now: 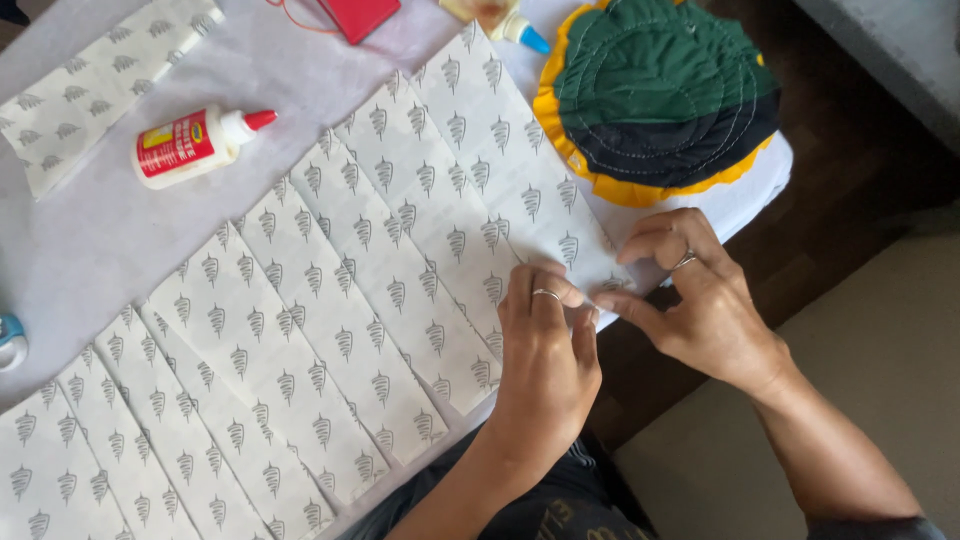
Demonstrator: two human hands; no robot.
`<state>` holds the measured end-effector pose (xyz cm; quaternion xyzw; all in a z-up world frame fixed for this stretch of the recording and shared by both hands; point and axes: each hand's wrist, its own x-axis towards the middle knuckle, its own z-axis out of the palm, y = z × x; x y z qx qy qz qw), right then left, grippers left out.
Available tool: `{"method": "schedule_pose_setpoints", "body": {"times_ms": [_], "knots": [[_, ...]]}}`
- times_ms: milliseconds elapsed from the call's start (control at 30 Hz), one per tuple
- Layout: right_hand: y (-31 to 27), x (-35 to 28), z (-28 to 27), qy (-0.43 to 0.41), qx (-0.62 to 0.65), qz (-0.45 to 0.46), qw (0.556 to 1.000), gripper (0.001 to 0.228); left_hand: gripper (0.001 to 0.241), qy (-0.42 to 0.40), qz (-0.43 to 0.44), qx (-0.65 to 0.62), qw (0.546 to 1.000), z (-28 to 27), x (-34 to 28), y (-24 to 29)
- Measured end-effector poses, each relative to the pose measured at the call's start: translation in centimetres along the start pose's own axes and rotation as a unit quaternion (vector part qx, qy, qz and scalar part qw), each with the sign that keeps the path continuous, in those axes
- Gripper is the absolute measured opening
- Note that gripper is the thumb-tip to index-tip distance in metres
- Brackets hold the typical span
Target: The person organizes printed paper panels on a table and applies glue to their edges by hand using a bottle of white glue.
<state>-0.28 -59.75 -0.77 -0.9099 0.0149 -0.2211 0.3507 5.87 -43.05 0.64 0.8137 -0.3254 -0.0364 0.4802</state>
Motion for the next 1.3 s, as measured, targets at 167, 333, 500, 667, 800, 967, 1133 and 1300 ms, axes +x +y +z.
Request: {"method": "schedule_pose_setpoints", "body": {"times_ms": [167, 333, 500, 667, 800, 967, 1133, 1300], "knots": [[-0.6, 0.2, -1.0, -0.013, 0.006, 0.026, 1.0, 0.02, 0.029, 0.002, -0.003, -0.036, 0.999, -0.1, -0.2, -0.5], [-1.2, 0.8, -1.5, -0.021, 0.014, 0.035, 0.999, 0.015, 0.03, 0.0, -0.02, -0.019, 1.0, 0.2, 0.2, -0.7], [-1.1, 0.8, -1.5, -0.007, 0.018, 0.042, 0.999, 0.013, 0.033, -0.005, -0.009, 0.01, 1.0, 0.6, 0.6, -1.0], [-1.7, 0.6, -1.6, -0.022, 0.008, 0.052, 0.998, 0.016, 0.033, -0.013, -0.007, 0.006, 1.0, 0.2, 0.3, -1.2], [-1.7, -0.9, 1.0, 0.002, -0.055, 0.036, 0.998, 0.05, 0.035, -0.019, 0.008, 0.018, 1.0, 0.3, 0.1, -1.1], [-1.6, -0.4, 0.0, 0.0, -0.03, 0.047, 0.998, 0.024, 0.028, -0.027, 0.016, 0.023, 0.999, 0.1, -0.2, -0.7], [-2.3, 0.2, -0.6, 0.012, -0.06, 0.028, 0.998, 0.022, 0.021, -0.008, 0.078, 0.058, 0.995, -1.1, -1.3, 0.1], [-5.0, 1.3, -1.3, -0.03, 0.054, -0.08, 0.995, 0.02, 0.029, -0.001, 0.103, 0.046, 0.994, -5.5, -3.5, -0.8]]}}
